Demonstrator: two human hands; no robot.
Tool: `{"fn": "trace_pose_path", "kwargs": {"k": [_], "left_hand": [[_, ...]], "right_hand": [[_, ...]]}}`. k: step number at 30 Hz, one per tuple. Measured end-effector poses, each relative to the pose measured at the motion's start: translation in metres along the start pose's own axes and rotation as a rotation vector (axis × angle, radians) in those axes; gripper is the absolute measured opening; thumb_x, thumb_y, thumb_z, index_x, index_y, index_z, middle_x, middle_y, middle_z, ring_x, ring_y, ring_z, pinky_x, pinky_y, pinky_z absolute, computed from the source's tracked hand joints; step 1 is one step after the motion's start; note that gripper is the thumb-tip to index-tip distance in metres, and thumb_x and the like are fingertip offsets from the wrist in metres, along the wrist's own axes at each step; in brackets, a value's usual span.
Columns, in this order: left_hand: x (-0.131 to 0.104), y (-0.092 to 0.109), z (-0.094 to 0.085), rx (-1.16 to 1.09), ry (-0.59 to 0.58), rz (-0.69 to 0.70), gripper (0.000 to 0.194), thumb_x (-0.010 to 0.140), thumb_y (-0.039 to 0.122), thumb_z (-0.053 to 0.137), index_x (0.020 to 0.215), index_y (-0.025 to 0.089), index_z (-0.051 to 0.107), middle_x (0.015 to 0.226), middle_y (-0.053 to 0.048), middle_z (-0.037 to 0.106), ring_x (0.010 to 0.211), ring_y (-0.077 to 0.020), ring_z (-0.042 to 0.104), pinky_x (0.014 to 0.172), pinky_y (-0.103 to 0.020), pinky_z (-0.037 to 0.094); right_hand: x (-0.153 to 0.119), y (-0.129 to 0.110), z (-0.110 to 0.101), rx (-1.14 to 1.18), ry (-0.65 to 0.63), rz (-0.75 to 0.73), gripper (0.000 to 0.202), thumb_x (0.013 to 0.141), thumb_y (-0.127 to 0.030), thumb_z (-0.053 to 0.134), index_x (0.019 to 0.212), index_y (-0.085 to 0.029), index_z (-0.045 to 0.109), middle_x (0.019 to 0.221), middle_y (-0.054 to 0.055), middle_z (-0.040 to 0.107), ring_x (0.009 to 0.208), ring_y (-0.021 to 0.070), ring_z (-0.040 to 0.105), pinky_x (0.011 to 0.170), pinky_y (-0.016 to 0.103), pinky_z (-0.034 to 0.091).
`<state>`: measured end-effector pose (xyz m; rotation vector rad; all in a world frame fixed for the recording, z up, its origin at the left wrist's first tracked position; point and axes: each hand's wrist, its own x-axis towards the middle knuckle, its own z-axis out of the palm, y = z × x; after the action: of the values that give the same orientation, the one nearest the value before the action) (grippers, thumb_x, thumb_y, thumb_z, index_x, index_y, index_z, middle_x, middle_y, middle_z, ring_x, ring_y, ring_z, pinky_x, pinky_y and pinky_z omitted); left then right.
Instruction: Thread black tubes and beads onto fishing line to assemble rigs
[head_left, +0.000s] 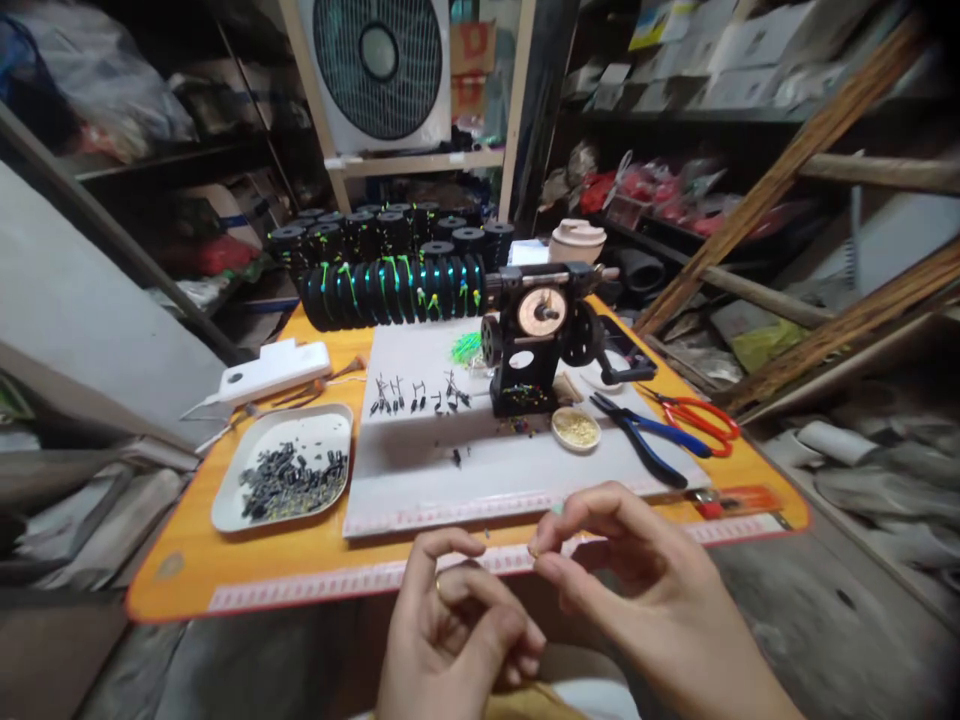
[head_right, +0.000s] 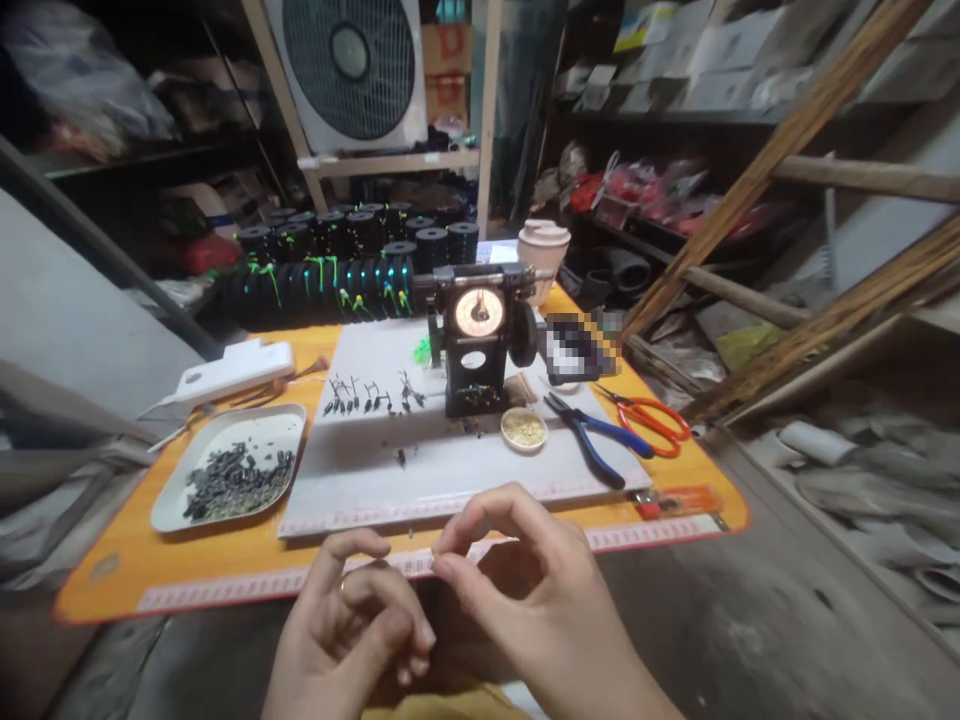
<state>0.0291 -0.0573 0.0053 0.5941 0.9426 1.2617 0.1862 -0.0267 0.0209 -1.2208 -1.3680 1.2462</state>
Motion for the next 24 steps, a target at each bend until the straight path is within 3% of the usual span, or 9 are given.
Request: {"fn": "trace_pose_path", "kwargs": {"k": [4, 11, 20, 24], "left_hand": [[-0.003, 0.0, -0.002, -0.031, 0.006, -0.022, 0.053, 0.068, 0.042, 0.092, 0.093, 0.02, 0.051, 0.059, 0.004, 0.073, 0.048, -0.0063, 0.063, 0.05, -0.012, 0.047], [-0.009, 0.001, -0.006, -0.047, -0.002, -0.046, 0.048, 0.072, 0.039, 0.091, 0.094, 0.02, 0.052, 0.059, 0.005, 0.073, 0.05, -0.0058, 0.064, 0.052, -0.012, 0.049], [-0.008, 0.001, -0.008, -0.022, 0.031, -0.067, 0.048, 0.072, 0.037, 0.09, 0.094, 0.021, 0.051, 0.059, 0.005, 0.072, 0.05, -0.0074, 0.064, 0.053, -0.015, 0.051], [-0.008, 0.001, -0.009, -0.038, 0.043, -0.07, 0.046, 0.072, 0.034, 0.091, 0.093, 0.021, 0.052, 0.059, 0.005, 0.072, 0.051, -0.0073, 0.064, 0.053, -0.014, 0.052]], "right_hand": [[-0.013, -0.002, 0.01, 0.122, -0.023, 0.06, 0.021, 0.084, -0.037, 0.078, 0.085, -0.021, 0.064, 0.082, 0.003, 0.071, 0.066, 0.0143, 0.071, 0.06, 0.022, 0.061], [-0.015, -0.001, 0.018, 0.13, -0.02, 0.072, 0.016, 0.083, -0.03, 0.079, 0.085, -0.021, 0.065, 0.077, 0.001, 0.072, 0.064, 0.0127, 0.071, 0.059, 0.019, 0.061], [-0.01, -0.002, 0.019, 0.181, -0.151, 0.142, 0.021, 0.088, -0.035, 0.075, 0.085, -0.021, 0.06, 0.078, 0.002, 0.073, 0.065, 0.0131, 0.071, 0.063, 0.023, 0.062], [-0.008, 0.004, 0.014, 0.115, -0.213, 0.069, 0.013, 0.094, -0.031, 0.069, 0.089, -0.022, 0.061, 0.078, 0.001, 0.073, 0.07, 0.0134, 0.073, 0.067, 0.021, 0.061]]}}
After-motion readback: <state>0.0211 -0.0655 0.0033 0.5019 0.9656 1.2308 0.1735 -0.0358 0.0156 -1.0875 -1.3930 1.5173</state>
